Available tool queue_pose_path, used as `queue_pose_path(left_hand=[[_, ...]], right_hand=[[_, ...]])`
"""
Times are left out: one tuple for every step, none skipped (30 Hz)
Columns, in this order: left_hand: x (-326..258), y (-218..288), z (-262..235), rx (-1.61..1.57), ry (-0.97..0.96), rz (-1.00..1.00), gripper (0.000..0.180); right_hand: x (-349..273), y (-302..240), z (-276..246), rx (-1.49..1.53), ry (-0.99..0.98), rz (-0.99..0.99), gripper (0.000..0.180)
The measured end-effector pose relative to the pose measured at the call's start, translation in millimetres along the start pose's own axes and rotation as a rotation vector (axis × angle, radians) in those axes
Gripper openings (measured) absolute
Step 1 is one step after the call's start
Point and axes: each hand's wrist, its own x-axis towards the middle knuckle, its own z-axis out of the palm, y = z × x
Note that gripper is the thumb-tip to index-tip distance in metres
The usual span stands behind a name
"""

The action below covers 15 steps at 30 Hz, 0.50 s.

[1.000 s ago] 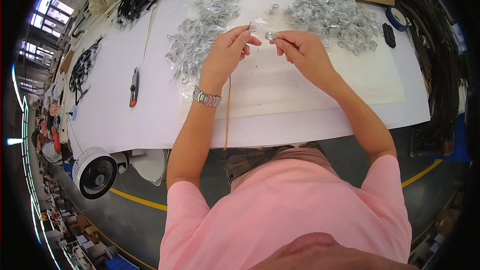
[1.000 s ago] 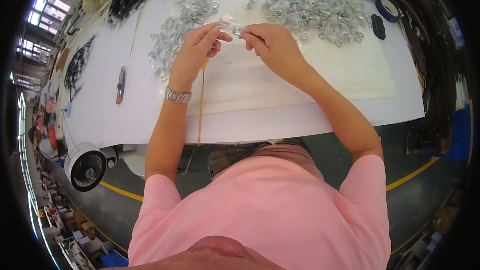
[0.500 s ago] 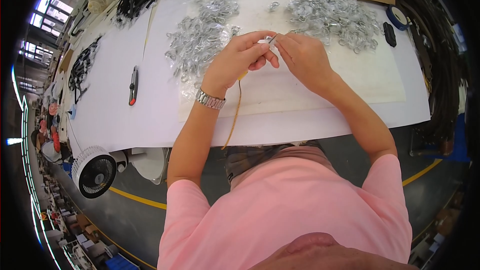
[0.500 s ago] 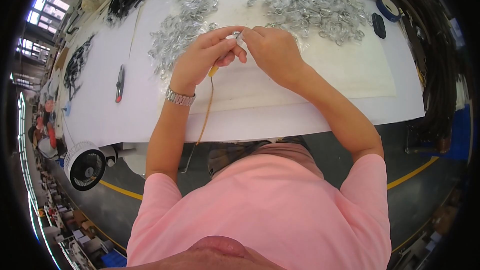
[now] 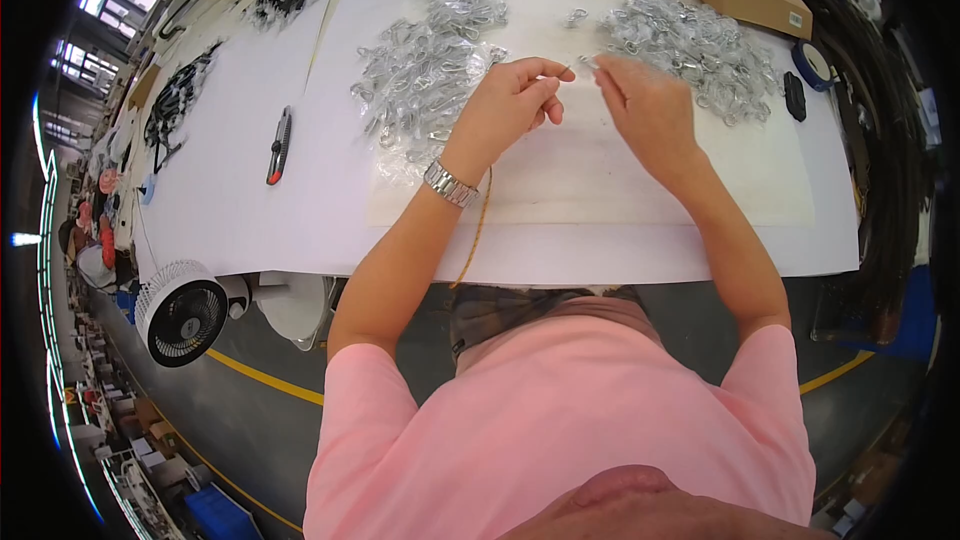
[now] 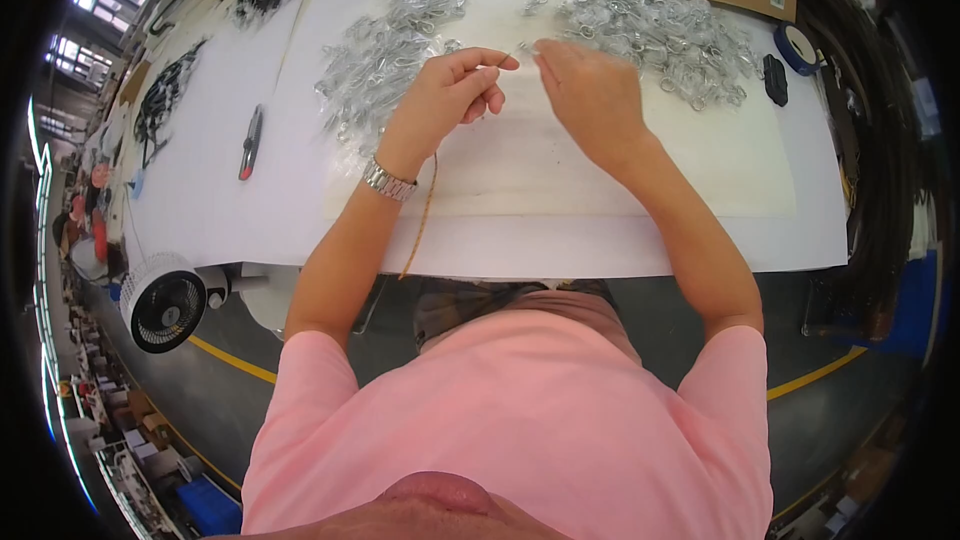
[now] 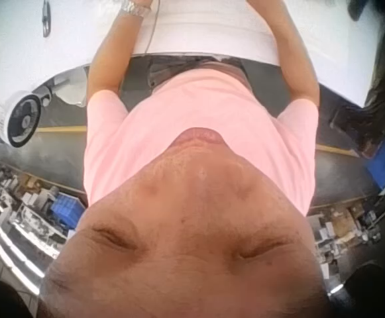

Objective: The recorder is sorting and placing small metal rings into small plastic bags at an assembly table.

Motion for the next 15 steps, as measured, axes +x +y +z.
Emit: queue_pose_path(left_hand=[[0, 7, -5, -0.03, 0.061, -0.009, 0.027], [-1, 11, -12, -0.057, 0.129, -0.017, 0.027], [2, 7, -20, -0.147, 0.216, 0.042, 0.026], [4, 2, -28, -0.145, 0.227, 0.039, 0.026], [6, -3, -37, -0.289, 0.319, 0.089, 0.025], [8, -7, -45, -0.431, 0.41, 0.141, 0.024], [9, -10, -52, -0.503, 0.461, 0.122, 0.024], [10, -12, -55, -0.5, 0.461, 0.12, 0.024], [10, -14, -58, -0.511, 0.496, 0.111, 0.024], [9, -15, -61, -0.521, 0.533, 0.105, 0.024], [10, -17, -60, -0.515, 0.534, 0.103, 0.024], [13, -18, -57, -0.514, 0.53, 0.08, 0.024], [13, -19, -56, -0.512, 0.529, 0.06, 0.024], [14, -19, -56, -0.507, 0.532, 0.062, 0.024], [15, -19, -56, -0.488, 0.509, 0.06, 0.023]], right_hand=[[6, 13, -8, 0.006, -0.005, -0.007, 0.016], [18, 27, -18, -0.16, 0.058, -0.038, 0.02], [26, 33, -22, -0.329, 0.123, -0.065, 0.024], [30, 32, -17, -0.32, 0.122, -0.071, 0.024], [35, 31, -13, -0.217, 0.042, -0.053, 0.025], [40, 28, -8, -0.114, -0.037, -0.035, 0.025], [45, 23, 4, -0.04, -0.067, -0.138, 0.024], [50, 16, 19, 0.031, -0.095, -0.239, 0.023], [56, 9, 36, 0.04, -0.163, -0.308, 0.025], [63, 2, 54, 0.051, -0.229, -0.381, 0.028], [66, -1, 73, 0.055, -0.226, -0.379, 0.028], [68, -1, 93, 0.012, -0.361, -0.409, 0.024], [73, -2, 102, -0.029, -0.495, -0.442, 0.021], [77, 1, 108, -0.026, -0.491, -0.444, 0.021], [81, 5, 112, -0.054, -0.479, -0.494, 0.021]])
